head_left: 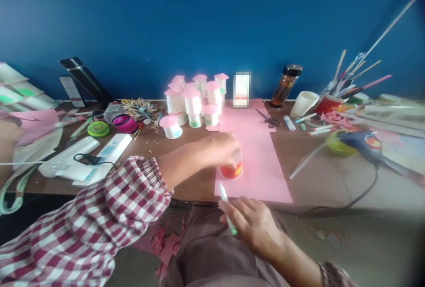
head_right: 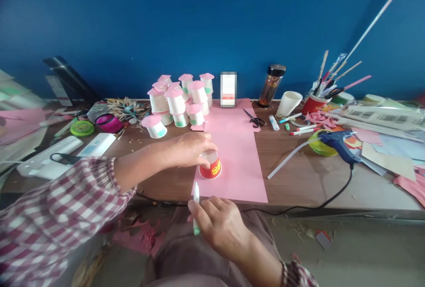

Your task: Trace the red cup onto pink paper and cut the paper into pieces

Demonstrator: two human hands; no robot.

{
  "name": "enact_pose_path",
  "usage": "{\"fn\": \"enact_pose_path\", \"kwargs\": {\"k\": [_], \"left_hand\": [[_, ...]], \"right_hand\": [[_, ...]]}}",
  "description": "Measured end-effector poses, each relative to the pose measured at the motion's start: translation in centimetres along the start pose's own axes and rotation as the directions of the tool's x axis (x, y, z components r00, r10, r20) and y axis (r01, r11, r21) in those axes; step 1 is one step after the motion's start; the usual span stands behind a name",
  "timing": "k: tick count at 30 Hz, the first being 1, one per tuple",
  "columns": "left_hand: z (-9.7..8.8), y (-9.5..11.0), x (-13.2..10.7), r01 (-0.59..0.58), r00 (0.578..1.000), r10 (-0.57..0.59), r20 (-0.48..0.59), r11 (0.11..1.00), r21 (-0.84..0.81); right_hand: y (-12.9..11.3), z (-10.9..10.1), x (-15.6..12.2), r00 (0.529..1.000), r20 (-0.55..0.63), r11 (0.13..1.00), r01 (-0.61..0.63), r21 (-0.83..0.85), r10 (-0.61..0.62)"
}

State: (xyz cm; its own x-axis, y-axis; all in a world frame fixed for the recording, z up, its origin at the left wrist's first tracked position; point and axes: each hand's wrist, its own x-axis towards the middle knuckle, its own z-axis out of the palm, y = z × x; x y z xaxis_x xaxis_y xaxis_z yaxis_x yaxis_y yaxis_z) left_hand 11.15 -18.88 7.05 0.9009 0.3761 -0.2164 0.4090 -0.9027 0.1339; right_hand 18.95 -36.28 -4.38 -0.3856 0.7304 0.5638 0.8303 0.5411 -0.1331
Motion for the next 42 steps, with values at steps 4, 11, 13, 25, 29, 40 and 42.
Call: {"fn": "enact_pose_path", "kwargs": {"k": [4, 11, 13, 25, 29, 40, 42], "left_hand": [[-0.6, 0.8, 0.0, 0.047, 0.998, -0.047, 0.041, 0.999, 0.016], [-0.7, 0.7, -0.3, 0.030, 0.999, -0.030, 0.035, 0.999, -0.017], [-0.7, 0.7, -0.2, 0.037, 0.998, -0.037, 0.042, 0.999, -0.015], [0.3, -0.2, 0.0, -0.025, 0.999, 0.025, -0.023, 0.999, 0.028], [0.2, -0.2, -0.1, -0.034, 0.999, 0.035, -0.023, 0.999, 0.022], [0.1, -0.2, 0.0, -0.034, 0.999, 0.034, -0.014, 0.999, 0.004], [-0.2, 0.1, -0.1, -0.033, 0.999, 0.033, -0.012, 0.999, -0.010]], "right_hand": [[0.2, 1.7, 1.8, 0.999, 0.031, 0.996, -0.008, -0.086, 0.011], [0.8, 2.1, 2.7, 0.994, 0.100, 0.992, -0.039, -0.120, 0.051], [0.9, 2.1, 2.7, 0.993, 0.105, 0.993, -0.043, -0.114, 0.055], [1.3, 2.3, 2.9, 0.993, 0.078, 0.991, -0.077, -0.107, 0.086], [1.4, 2.4, 2.9, 0.993, 0.071, 0.990, -0.083, -0.114, 0.091], [1.8, 2.6, 2.1, 0.985, 0.107, 0.990, -0.128, -0.065, 0.135], [2.0, 2.5, 1.7, 0.984, 0.106, 0.990, -0.137, -0.040, 0.140]]}}
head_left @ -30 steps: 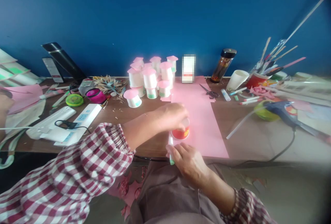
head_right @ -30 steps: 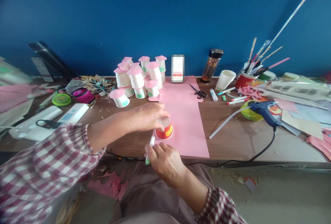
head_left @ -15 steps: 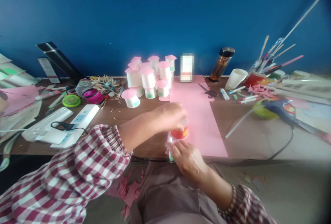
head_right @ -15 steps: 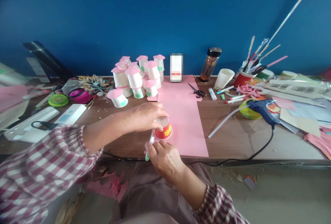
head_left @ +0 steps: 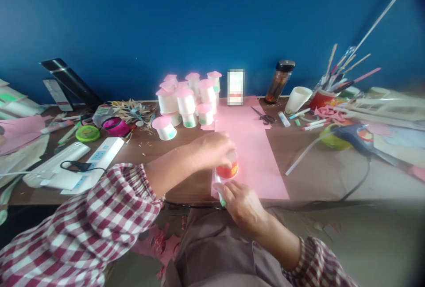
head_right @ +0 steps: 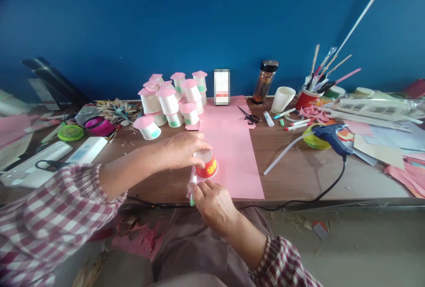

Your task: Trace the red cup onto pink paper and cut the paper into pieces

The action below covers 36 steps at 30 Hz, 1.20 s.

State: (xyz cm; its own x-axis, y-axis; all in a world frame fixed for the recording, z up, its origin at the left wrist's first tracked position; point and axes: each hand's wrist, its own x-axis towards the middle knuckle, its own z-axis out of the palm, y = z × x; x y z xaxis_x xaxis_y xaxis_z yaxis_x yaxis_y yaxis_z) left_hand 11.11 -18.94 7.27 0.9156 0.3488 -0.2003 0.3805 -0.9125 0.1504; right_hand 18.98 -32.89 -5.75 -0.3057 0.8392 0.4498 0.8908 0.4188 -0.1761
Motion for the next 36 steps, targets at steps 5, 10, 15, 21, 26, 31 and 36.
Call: {"fn": "enact_pose_path", "kwargs": {"k": [5, 10, 15, 21, 26, 31, 36], "left_hand": [[-0.3, 0.3, -0.2, 0.002, 1.000, -0.002, -0.002, 1.000, -0.006], [-0.1, 0.2, -0.1, 0.008, 1.000, -0.008, -0.001, 1.000, 0.009], [-0.1, 0.2, 0.1, 0.029, 0.999, -0.029, 0.014, 1.000, -0.003], [0.3, -0.1, 0.2, 0.040, 0.999, -0.040, -0.005, 0.999, -0.035], [0.6, -0.6, 0.2, 0.028, 1.000, -0.028, -0.010, 0.999, -0.036], [0.8, -0.8, 0.2, 0.019, 1.000, -0.020, -0.021, 0.999, -0.031], [0.6, -0.6, 0.2, 0.024, 0.999, -0.024, -0.023, 0.999, -0.022]], "right_hand": [[0.4, -0.4, -0.8, 1.000, 0.011, 0.999, 0.002, 0.054, -0.002], [0.6, -0.9, -1.4, 1.000, 0.011, 0.996, -0.025, 0.088, 0.024], [1.5, -1.0, -2.4, 0.998, 0.004, 0.984, -0.063, 0.168, 0.063], [2.8, -2.0, -3.0, 0.994, -0.002, 0.932, -0.106, 0.347, 0.114], [4.1, -3.2, -3.2, 0.972, -0.009, 0.829, -0.197, 0.523, 0.236], [5.6, -4.0, -3.3, 0.902, 0.093, 0.698, -0.387, 0.603, 0.421], [6.9, -4.0, -3.5, 0.838, 0.054, 0.633, -0.450, 0.630, 0.542]]}}
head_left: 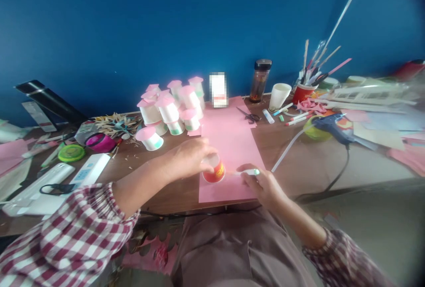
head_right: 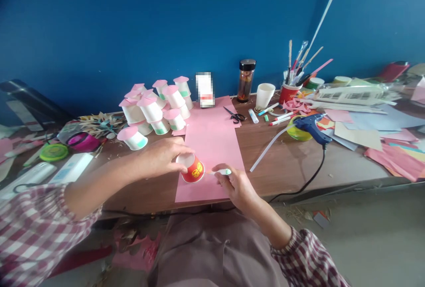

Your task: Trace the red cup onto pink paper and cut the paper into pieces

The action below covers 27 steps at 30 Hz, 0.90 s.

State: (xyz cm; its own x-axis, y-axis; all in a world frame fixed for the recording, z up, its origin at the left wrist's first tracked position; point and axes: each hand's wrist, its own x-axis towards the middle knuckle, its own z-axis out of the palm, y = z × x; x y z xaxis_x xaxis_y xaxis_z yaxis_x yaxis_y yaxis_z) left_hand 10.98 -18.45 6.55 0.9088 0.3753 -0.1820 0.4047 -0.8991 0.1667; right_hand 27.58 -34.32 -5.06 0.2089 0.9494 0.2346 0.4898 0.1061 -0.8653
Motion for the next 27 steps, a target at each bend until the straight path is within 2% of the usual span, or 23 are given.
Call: {"fn": "enact_pose_path", "kwargs": {"k": [3, 5, 7, 9, 11, 13, 16, 18, 21, 24, 27], "left_hand": [[-0.1, 0.0, 0.0, -0.010, 1.000, 0.010, -0.009, 1.000, 0.005], [0.0, -0.1, 0.0, -0.022, 1.000, 0.022, -0.019, 1.000, 0.006], [0.1, -0.2, 0.0, -0.027, 0.999, 0.027, -0.020, 1.000, -0.006], [0.2, -0.3, 0.0, -0.021, 1.000, 0.021, -0.023, 0.999, -0.024], [0.1, -0.5, -0.2, -0.015, 0.999, 0.014, -0.031, 0.999, -0.044], [-0.3, -0.9, -0.4, 0.010, 0.999, -0.013, -0.048, 0.997, -0.072], [-1.5, -1.8, -0.7, 0.103, 0.983, -0.117, -0.138, 0.989, -0.104], [-2.3, -2.3, -0.9, 0.158, 0.949, -0.180, -0.260, 0.982, -0.104], [-2.9, -2.0, -0.8, 0.149, 0.892, -0.196, -0.408, 0.978, -0.144], [-2.2, -0.7, -0.3, 0.084, 0.879, -0.178, -0.443, 0.971, -0.224], [-0.8, 1.0, 0.6, 0.040, 0.895, -0.172, -0.413, 0.950, -0.309]], "right_hand": [[0.5, -0.4, -0.4, 0.990, -0.137, 0.996, 0.043, 0.073, -0.033], [0.6, -0.8, -1.2, 0.981, -0.165, 0.994, 0.110, 0.017, -0.106], [0.7, -1.3, -2.1, 0.966, -0.099, 0.958, 0.220, -0.183, -0.240], [0.8, -1.6, -3.1, 0.930, 0.020, 0.841, 0.341, -0.420, -0.367], [1.1, -1.8, -3.9, 0.901, 0.109, 0.720, 0.405, -0.564, -0.421], [1.4, -1.7, -4.4, 0.889, 0.133, 0.665, 0.420, -0.617, -0.438], [1.8, -1.5, -4.5, 0.878, 0.125, 0.653, 0.432, -0.622, -0.461], [2.0, -1.4, -4.5, 0.874, 0.112, 0.657, 0.434, -0.617, -0.473], [2.2, -1.6, -4.7, 0.868, 0.092, 0.668, 0.439, -0.601, -0.487], [2.4, -2.0, -5.1, 0.869, 0.043, 0.699, 0.425, -0.575, -0.493], [2.5, -2.6, -5.8, 0.870, -0.031, 0.723, 0.388, -0.572, -0.491]]}}
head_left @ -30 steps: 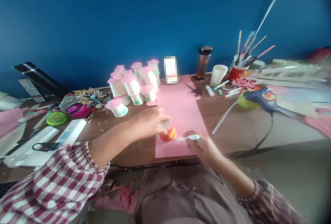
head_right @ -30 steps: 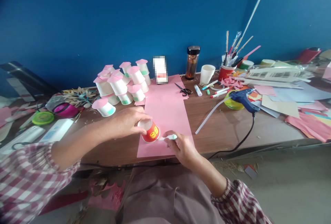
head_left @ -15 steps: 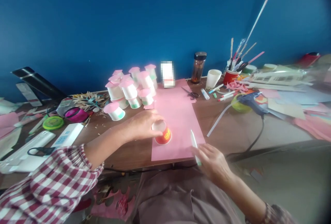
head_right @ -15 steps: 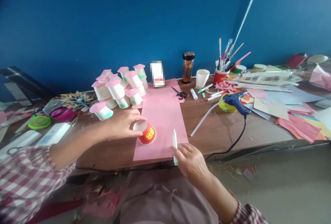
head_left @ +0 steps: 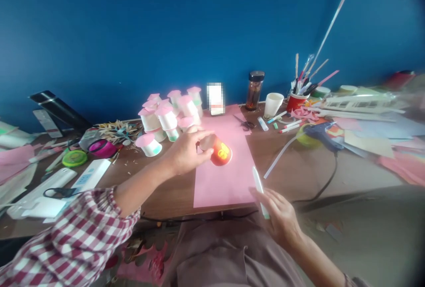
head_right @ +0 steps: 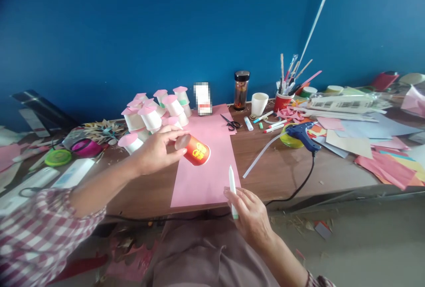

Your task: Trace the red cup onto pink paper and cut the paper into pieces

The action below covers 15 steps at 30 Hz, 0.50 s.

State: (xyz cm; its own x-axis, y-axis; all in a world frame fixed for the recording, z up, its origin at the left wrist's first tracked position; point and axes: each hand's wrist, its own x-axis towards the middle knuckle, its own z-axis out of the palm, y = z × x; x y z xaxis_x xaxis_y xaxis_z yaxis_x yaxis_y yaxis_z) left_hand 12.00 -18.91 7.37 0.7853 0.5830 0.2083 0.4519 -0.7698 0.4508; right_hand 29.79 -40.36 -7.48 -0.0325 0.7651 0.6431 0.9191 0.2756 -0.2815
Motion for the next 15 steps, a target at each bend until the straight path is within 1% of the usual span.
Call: {"fn": "enact_pose_path", "kwargs": {"k": [3, 5, 9, 12, 15], "left_hand": [[2.1, 0.8, 0.0, -0.010, 0.999, 0.013, 0.035, 0.995, -0.102], [3.4, 1.2, -0.1, -0.019, 0.999, 0.025, 0.037, 0.987, -0.162], [5.6, 1.7, -0.6, -0.013, 0.999, 0.022, 0.033, 0.972, -0.236], [6.8, 2.2, -0.8, -0.001, 0.999, 0.011, 0.040, 0.966, -0.260], [7.5, 2.7, -0.8, -0.002, 0.999, 0.016, 0.051, 0.967, -0.256]], "right_hand": [[0.2, -0.8, -0.9, 0.997, -0.062, 0.999, -0.050, -0.019, 0.049], [0.4, -1.3, -1.6, 0.991, -0.095, 0.996, -0.091, -0.017, 0.089], [0.8, -2.0, -2.9, 0.982, -0.094, 0.986, -0.164, 0.029, 0.166], [1.1, -2.3, -3.7, 0.978, -0.086, 0.981, -0.186, 0.051, 0.189], [1.6, -2.3, -4.1, 0.977, -0.083, 0.979, -0.193, 0.064, 0.198]]}}
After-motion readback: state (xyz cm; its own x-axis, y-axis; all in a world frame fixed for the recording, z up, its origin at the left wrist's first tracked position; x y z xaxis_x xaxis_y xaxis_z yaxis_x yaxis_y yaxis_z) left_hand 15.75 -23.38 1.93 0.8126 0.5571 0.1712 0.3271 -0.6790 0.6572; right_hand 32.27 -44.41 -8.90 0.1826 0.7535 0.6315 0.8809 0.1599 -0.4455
